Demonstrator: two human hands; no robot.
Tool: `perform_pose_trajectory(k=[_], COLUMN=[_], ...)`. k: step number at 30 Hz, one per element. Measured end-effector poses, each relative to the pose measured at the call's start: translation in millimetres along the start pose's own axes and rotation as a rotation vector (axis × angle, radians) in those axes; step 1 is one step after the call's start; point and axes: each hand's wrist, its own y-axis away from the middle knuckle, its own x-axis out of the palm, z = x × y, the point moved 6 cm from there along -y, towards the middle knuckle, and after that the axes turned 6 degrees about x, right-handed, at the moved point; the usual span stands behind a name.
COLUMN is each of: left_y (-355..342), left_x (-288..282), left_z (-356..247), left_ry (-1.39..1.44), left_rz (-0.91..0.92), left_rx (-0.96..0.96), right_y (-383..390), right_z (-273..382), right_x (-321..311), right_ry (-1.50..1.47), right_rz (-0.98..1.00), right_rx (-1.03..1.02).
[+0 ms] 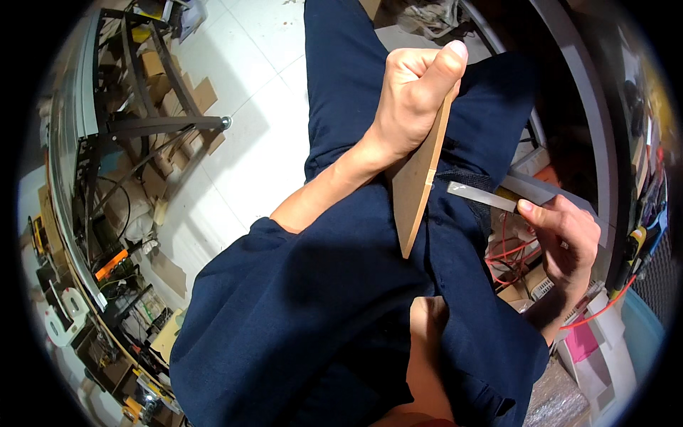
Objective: The person cuts a rectangular piece of wood using shears, then measures and marks it with a ruler and pen. They proceed to cut the wood on a table saw and finally file the edges of the piece while sitting on the floor.
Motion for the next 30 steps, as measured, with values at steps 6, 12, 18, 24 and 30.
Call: perform_pose_trajectory(k=[6,12,18,24,30], left_y=[1,1,4,4,-1], left_x=[-2,5,2,4,-5], left_z=[0,0,5,7,4], left_ry=[-0.012,-0.002,-0.004,-0.004,-0.039], left_rz=[-0.017,-0.002,-0.005,0.014,-0.012], left_rx=[-0.001,-0.034,-0.016,-0.070,0.007], right_y=[-16,-36,-24,-36,-3], right_z=[9,25,7,22,-19], right_x=[13,31,21,35,-11], right_ry=[0.018,0.011,0.015,0.023,0.063], right_rz=[0.126,0.153,0.106,0.186,0.065], right_rx=[-0.055,-0.079,-0.036,-0.107,-0.022])
